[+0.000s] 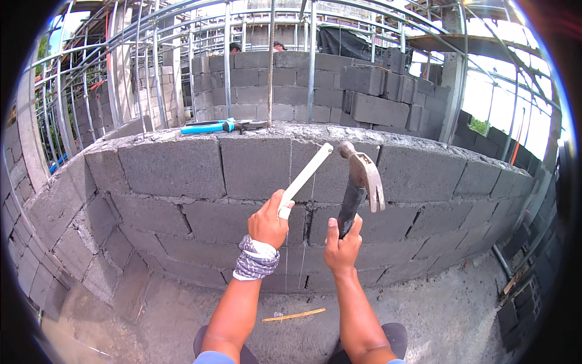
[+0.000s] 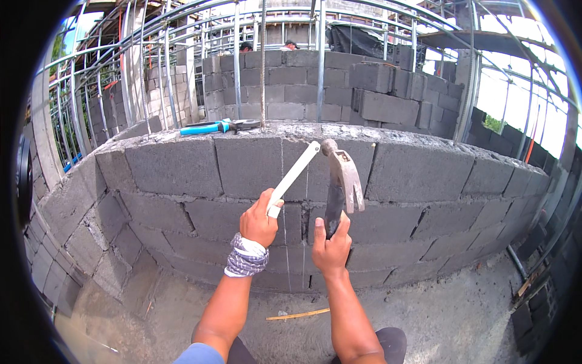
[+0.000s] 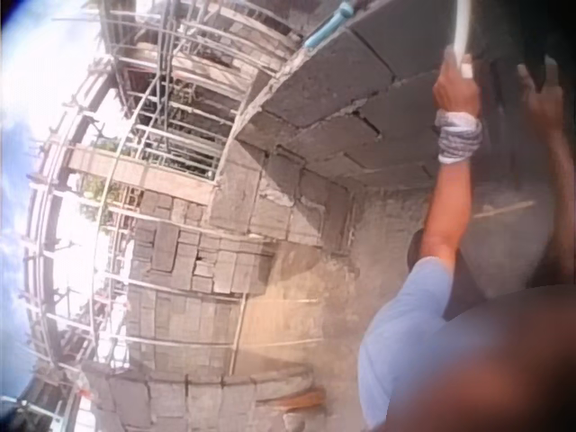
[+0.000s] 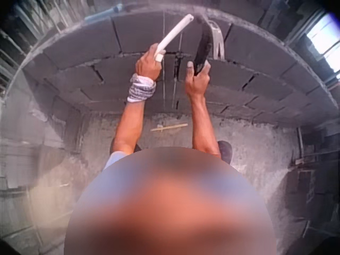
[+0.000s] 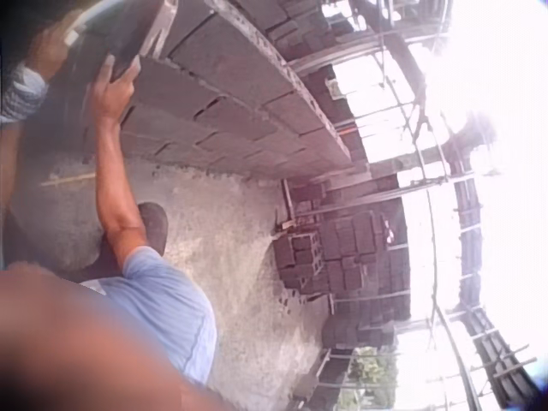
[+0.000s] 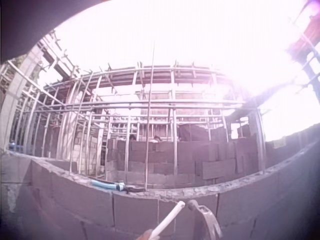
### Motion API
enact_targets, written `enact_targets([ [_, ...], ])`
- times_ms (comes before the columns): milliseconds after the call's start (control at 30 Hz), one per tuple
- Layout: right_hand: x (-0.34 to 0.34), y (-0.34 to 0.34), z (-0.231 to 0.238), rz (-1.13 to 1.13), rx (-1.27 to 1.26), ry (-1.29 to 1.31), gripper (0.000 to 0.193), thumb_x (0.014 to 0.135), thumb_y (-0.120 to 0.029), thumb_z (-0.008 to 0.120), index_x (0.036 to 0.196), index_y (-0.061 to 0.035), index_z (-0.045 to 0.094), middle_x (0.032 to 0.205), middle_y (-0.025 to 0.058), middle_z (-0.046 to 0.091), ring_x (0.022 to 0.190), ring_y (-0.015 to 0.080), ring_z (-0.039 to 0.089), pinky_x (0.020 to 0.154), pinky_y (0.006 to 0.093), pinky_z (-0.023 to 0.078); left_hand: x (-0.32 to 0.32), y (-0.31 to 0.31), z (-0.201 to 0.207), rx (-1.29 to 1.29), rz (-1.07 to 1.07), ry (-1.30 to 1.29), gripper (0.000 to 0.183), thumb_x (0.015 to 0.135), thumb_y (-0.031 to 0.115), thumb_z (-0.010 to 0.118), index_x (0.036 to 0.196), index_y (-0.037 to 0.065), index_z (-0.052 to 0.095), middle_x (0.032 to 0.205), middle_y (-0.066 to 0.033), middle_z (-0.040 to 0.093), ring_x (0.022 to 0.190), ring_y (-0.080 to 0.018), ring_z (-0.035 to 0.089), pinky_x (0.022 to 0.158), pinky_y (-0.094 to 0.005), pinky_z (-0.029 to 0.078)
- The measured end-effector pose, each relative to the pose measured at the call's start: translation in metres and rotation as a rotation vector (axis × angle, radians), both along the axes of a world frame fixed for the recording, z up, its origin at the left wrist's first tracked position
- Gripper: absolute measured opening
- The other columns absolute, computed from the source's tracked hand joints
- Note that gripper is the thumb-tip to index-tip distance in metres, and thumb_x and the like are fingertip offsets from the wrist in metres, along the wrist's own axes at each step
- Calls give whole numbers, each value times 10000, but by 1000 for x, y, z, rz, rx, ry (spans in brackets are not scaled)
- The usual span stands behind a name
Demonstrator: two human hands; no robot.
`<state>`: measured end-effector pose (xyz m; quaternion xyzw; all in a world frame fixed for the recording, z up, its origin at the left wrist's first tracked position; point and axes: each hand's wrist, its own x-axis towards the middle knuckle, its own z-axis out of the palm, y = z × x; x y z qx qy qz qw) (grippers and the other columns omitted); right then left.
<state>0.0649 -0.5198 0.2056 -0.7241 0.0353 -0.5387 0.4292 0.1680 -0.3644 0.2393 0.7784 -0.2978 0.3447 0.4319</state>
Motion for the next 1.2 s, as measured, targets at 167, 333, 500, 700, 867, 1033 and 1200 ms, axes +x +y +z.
enact_targets([
  [167, 11, 0, -4, -24, -85, -9, 295, 1084, -215, 637, 1262, -26, 497, 714, 92, 635, 566, 180, 625, 553, 362, 490, -1, -2, -1, 1, 5, -7, 313, 1053, 285, 647, 1322, 126, 620, 982, -222, 760, 887, -493, 723, 707, -553, 552],
  [333, 14, 5, 0, 16, 48, -153, 283, 1074, -213, 657, 1227, -24, 511, 729, 119, 644, 594, 241, 647, 578, 412, 489, 0, -3, -1, 38, 42, -19, 322, 1041, 281, 658, 1328, 143, 612, 1009, -173, 773, 871, -449, 744, 689, -532, 570],
  [500, 5, 4, 11, -8, -49, -80, 284, 1065, -201, 668, 1223, -30, 506, 744, 110, 660, 597, 258, 667, 589, 381, 515, -2, -4, -1, 34, 48, 20, 324, 1042, 292, 654, 1332, 151, 626, 1028, -187, 773, 886, -457, 744, 704, -530, 571],
  [700, 7, 7, 10, -63, -64, -29, 265, 1073, -200, 650, 1226, -24, 524, 729, 79, 644, 560, 152, 639, 527, 330, 490, -2, 0, 2, 27, 29, 33, 317, 1042, 286, 652, 1322, 138, 641, 1036, -189, 773, 897, -468, 737, 727, -536, 567],
  [867, 4, 7, 4, -7, -6, -183, 279, 1065, -188, 657, 1244, -20, 525, 768, 133, 678, 611, 241, 675, 581, 377, 508, -2, 1, 3, 11, 22, -2, 319, 1037, 281, 657, 1323, 141, 639, 1042, -172, 775, 896, -460, 736, 725, -532, 566],
  [1033, 6, 8, 3, -16, -38, -35, 290, 1068, -201, 656, 1244, -17, 517, 761, 133, 663, 600, 228, 672, 568, 367, 505, -2, -1, 4, 0, 36, -6, 319, 1032, 268, 655, 1325, 145, 640, 1065, -158, 775, 894, -447, 738, 723, -526, 569],
  [1200, 13, 3, 7, -74, -123, -144, 304, 1070, -235, 663, 1206, -17, 501, 665, 121, 614, 495, 213, 592, 510, 359, 460, 2, -1, -2, -2, 57, -27, 322, 1034, 263, 650, 1335, 151, 642, 1076, -152, 774, 905, -440, 741, 726, -518, 573],
])
